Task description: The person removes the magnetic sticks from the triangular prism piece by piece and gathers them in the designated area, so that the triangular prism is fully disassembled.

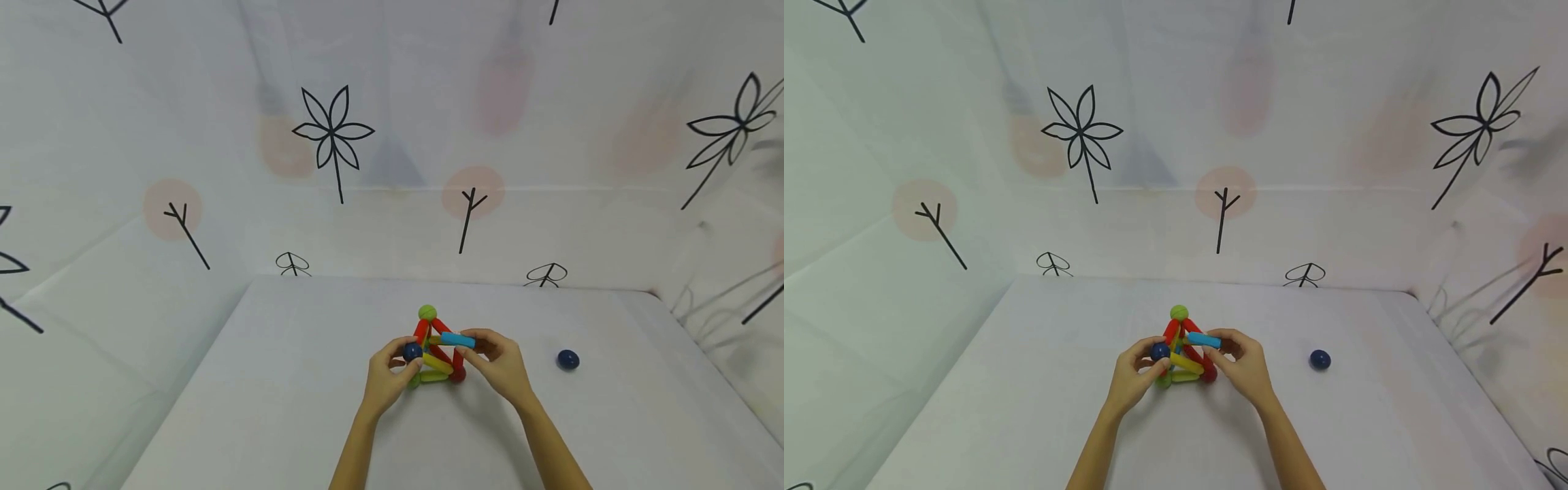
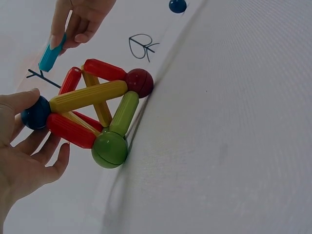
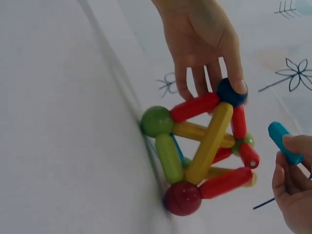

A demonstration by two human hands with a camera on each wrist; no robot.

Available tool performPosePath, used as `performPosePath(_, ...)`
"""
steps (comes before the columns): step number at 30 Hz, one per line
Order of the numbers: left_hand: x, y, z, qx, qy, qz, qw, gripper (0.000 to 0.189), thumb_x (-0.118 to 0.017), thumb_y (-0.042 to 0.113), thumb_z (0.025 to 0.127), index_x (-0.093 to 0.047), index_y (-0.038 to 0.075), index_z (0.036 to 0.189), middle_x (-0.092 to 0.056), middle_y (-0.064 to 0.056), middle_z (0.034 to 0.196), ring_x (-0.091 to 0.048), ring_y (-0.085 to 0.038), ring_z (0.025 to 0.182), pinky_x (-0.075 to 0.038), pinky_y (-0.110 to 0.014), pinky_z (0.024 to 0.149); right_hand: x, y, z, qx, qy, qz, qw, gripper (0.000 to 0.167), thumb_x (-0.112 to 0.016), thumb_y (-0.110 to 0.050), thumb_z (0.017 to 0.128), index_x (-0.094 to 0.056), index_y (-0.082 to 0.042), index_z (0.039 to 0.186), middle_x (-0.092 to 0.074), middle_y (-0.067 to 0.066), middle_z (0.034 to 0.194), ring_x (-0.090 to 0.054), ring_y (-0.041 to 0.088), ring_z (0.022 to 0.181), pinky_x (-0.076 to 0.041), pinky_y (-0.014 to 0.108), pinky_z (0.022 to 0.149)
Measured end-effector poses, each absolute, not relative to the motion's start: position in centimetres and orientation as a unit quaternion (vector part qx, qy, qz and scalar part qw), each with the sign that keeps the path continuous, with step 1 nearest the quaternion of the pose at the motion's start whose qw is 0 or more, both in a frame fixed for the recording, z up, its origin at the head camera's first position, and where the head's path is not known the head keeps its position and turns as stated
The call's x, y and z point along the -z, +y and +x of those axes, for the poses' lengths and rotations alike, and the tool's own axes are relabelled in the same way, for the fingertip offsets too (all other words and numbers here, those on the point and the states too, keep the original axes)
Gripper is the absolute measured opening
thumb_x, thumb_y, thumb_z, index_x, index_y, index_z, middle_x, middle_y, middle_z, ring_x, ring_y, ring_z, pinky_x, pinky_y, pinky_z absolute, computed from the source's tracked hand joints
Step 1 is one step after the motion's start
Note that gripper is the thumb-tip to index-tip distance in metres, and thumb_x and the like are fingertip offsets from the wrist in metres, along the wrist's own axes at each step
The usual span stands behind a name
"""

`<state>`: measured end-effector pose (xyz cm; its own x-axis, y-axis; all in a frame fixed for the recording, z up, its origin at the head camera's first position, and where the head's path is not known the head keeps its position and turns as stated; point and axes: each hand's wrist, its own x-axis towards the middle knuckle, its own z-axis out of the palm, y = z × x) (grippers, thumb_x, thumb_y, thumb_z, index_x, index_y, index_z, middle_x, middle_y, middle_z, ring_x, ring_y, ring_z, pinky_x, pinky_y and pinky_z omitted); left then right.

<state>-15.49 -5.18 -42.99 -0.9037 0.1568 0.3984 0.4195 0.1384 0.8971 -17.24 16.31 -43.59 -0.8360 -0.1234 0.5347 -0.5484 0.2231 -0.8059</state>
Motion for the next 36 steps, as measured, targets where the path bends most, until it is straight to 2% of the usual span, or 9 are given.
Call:
performPosePath(3, 43.0, -5.2, -15.5, 0.623, -0.749, -0.196, 0.110, 0.031, -0.064, -0.005, 0.082, -0.059, -0.010, 0.113, -0.063, -0.025, 0.108, -0.060, -0.036, 0.091, -0.052, -0.041, 0.077, 43.6, 18.2, -17.7, -0.583, -0.773, 0.201, 0.149, 0.022, -0.066, 0.007, 0.081, -0.064, 0.007, 0.104, -0.066, 0.019, 0.096, -0.064, 0.010, 0.082, -0.052, 0.018, 0.074)
performPosePath(6, 43.1, -5.2, -15.5, 0.625, -0.749, -0.193, 0.105, 0.031, -0.063, -0.005, 0.083, -0.059, -0.010, 0.114, -0.063, -0.024, 0.109, -0.060, -0.035, 0.092, -0.052, -0.040, 0.078, 43.3, 20.2, -18.1, -0.584, -0.781, 0.176, 0.136, 0.023, -0.066, 0.004, 0.083, -0.064, 0.007, 0.105, -0.067, 0.010, 0.097, -0.064, 0.008, 0.083, -0.051, 0.018, 0.074)
performPosePath(11, 43.0, -5.1, -15.4, 0.631, -0.747, -0.187, 0.092, 0.031, -0.063, -0.004, 0.084, -0.059, -0.009, 0.114, -0.063, -0.023, 0.110, -0.059, -0.035, 0.093, -0.052, -0.037, 0.079, 43.3, 24.1, -18.8, -0.578, -0.790, 0.140, 0.145, 0.026, -0.065, 0.001, 0.085, -0.061, 0.010, 0.109, -0.065, -0.010, 0.096, -0.065, 0.007, 0.085, -0.051, 0.016, 0.074)
performPosePath(16, 42.9, -5.2, -15.4, 0.635, -0.744, -0.186, 0.092, 0.031, -0.063, -0.004, 0.084, -0.059, -0.010, 0.114, -0.063, -0.023, 0.109, -0.059, -0.036, 0.093, -0.051, -0.038, 0.079, 43.5, 27.3, -20.1, -0.548, -0.816, 0.102, 0.154, 0.032, -0.065, -0.008, 0.088, -0.059, 0.010, 0.114, -0.063, -0.019, 0.097, -0.063, -0.001, 0.086, -0.048, 0.011, 0.074)
performPosePath(18, 42.8, -5.2, -15.4, 0.635, -0.744, -0.185, 0.090, 0.031, -0.063, -0.004, 0.084, -0.059, -0.010, 0.114, -0.063, -0.023, 0.109, -0.059, -0.036, 0.094, -0.051, -0.038, 0.079, 43.8, 28.2, -20.8, -0.527, -0.831, 0.088, 0.154, 0.034, -0.065, -0.011, 0.088, -0.059, 0.009, 0.115, -0.064, -0.015, 0.099, -0.061, -0.005, 0.086, -0.047, 0.011, 0.074)
performPosePath(21, 42.7, -5.2, -15.4, 0.635, -0.746, -0.181, 0.089, 0.032, -0.064, -0.004, 0.083, -0.059, -0.010, 0.114, -0.063, -0.023, 0.109, -0.059, -0.035, 0.094, -0.051, -0.038, 0.079, 44.4, 29.0, -22.0, -0.495, -0.855, 0.062, 0.142, 0.038, -0.065, -0.018, 0.089, -0.059, 0.007, 0.117, -0.065, 0.000, 0.105, -0.057, -0.011, 0.085, -0.045, 0.011, 0.073)
performPosePath(25, 42.6, -5.3, -15.5, 0.633, -0.748, -0.180, 0.089, 0.032, -0.064, -0.004, 0.083, -0.059, -0.010, 0.114, -0.063, -0.023, 0.108, -0.059, -0.035, 0.094, -0.051, -0.037, 0.078, 45.2, 29.1, -24.0, -0.512, -0.852, 0.025, 0.107, 0.044, -0.063, -0.022, 0.091, -0.054, 0.008, 0.123, -0.057, 0.016, 0.119, -0.053, -0.015, 0.084, -0.043, 0.011, 0.074)
performPosePath(30, 42.6, -5.3, -15.5, 0.632, -0.749, -0.182, 0.083, 0.032, -0.063, -0.003, 0.084, -0.058, -0.010, 0.115, -0.062, -0.024, 0.110, -0.059, -0.036, 0.095, -0.051, -0.038, 0.079, 46.6, 28.4, -26.7, -0.570, -0.816, 0.017, 0.090, 0.044, -0.064, -0.013, 0.089, -0.051, 0.014, 0.122, -0.052, 0.021, 0.120, -0.056, -0.011, 0.082, -0.046, 0.011, 0.074)
performPosePath(36, 42.8, -5.2, -15.5, 0.636, -0.747, -0.178, 0.079, 0.032, -0.063, -0.003, 0.084, -0.058, -0.009, 0.115, -0.062, -0.023, 0.111, -0.059, -0.035, 0.096, -0.051, -0.039, 0.080, 47.9, 27.9, -29.1, -0.576, -0.813, 0.022, 0.088, 0.040, -0.064, -0.006, 0.088, -0.053, 0.017, 0.119, -0.051, 0.033, 0.121, -0.061, -0.001, 0.082, -0.048, 0.012, 0.071)
